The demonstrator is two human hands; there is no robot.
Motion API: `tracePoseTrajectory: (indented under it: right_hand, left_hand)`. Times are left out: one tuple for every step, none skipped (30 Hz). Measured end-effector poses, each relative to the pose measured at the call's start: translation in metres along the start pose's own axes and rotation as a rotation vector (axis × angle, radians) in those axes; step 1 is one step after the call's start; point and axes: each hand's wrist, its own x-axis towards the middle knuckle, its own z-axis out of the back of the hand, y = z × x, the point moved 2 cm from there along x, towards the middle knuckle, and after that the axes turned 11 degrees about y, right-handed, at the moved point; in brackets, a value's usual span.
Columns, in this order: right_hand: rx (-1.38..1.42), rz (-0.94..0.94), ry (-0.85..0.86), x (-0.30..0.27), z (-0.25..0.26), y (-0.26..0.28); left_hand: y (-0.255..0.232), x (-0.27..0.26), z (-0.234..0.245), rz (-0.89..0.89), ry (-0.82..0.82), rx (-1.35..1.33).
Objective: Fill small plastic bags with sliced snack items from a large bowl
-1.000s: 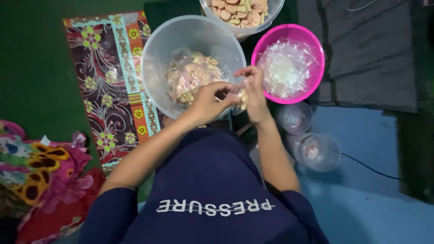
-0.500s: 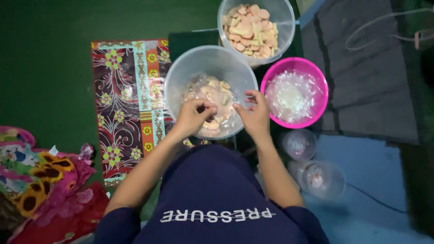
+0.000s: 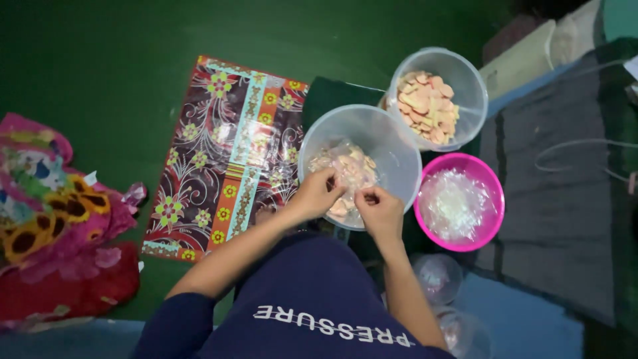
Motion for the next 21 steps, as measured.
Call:
tracePoseTrajectory:
  right_hand:
    - [-0.006, 0.012, 0.010, 0.002, -0.004, -0.001]
    - [-0.015, 0.089, -0.015, 0.001, -0.008, -0.002]
    - [-0.023, 0.167, -0.041, 0.000, -0.011, -0.004]
    - [-0.026, 0.170, -0.035, 0.002, -0.012, -0.007]
    - [-0.002, 0.198, -0.091, 0.004, -0.012, -0.010]
    - [0.025, 0.221, -0.150, 0.004, -0.011, -0.014]
    - [0.024, 0.219, -0.148, 0.006, -0.006, -0.008]
    - [0.421, 0.223, -0.013, 0.006, -0.002, -0.005]
    - [0.817, 0.222, 0.123, 0.006, 0.002, -0.001]
    - [0.815, 0.211, 0.116, 0.004, 0.006, 0.003]
    - [1.025, 0.131, 0.260, 0.003, 0.007, 0.006]
    - [1.234, 0.044, 0.397, -0.001, 0.008, 0.009]
    - [1.235, 0.030, 0.381, 0.004, 0.003, 0.002]
    - [1.281, -0.011, 0.357, 0.006, -0.002, -0.007]
    - [1.327, -0.050, 0.331, 0.009, -0.008, -0.017]
    - [1.329, -0.070, 0.312, 0.011, -0.010, -0.025]
    - [1.303, -0.077, 0.269, 0.014, -0.013, -0.032]
    - [1.275, -0.078, 0.230, 0.018, -0.014, -0.039]
    - [1.275, -0.091, 0.216, 0.020, -0.014, -0.045]
    - [1.290, -0.083, 0.208, 0.023, -0.013, -0.050]
    - [1.304, -0.076, 0.199, 0.026, -0.012, -0.055]
  left_hand:
    - [-0.005, -0.001, 0.002, 0.002, -0.016, -0.004]
    - [-0.012, -0.003, 0.002, -0.045, -0.062, 0.202]
    - [-0.018, -0.005, 0.002, -0.091, -0.107, 0.408]
    - [-0.023, -0.007, 0.002, -0.088, -0.112, 0.406]
    - [-0.028, -0.008, 0.003, -0.132, -0.127, 0.420]
    - [-0.034, -0.009, 0.002, -0.178, -0.135, 0.435]
    - [-0.040, -0.009, 0.004, -0.176, -0.134, 0.434]
    - [-0.048, -0.009, 0.005, -0.222, -0.169, 0.320]
    - [-0.055, -0.009, 0.006, -0.266, -0.204, 0.205]
    - [-0.055, -0.007, 0.006, -0.264, -0.192, 0.199]
    - [-0.054, -0.003, 0.007, -0.219, -0.172, 0.070]
    - [-0.054, -0.001, 0.006, -0.171, -0.145, -0.060]
    - [-0.053, -0.001, 0.009, -0.166, -0.126, -0.068]
    - [-0.052, -0.001, 0.011, -0.156, -0.101, -0.101]
    - [-0.050, -0.001, 0.013, -0.146, -0.076, -0.133]
    - [-0.052, -0.002, 0.016, -0.136, -0.054, -0.143]
    - [-0.053, -0.003, 0.019, -0.105, -0.020, -0.088]
    - [-0.055, -0.002, 0.024, -0.080, 0.009, -0.031]
    - [-0.055, -0.003, 0.025, -0.076, 0.025, -0.039]
    - [-0.054, -0.002, 0.028, -0.069, 0.016, -0.030]
    - [-0.054, -0.001, 0.030, -0.062, 0.008, -0.022]
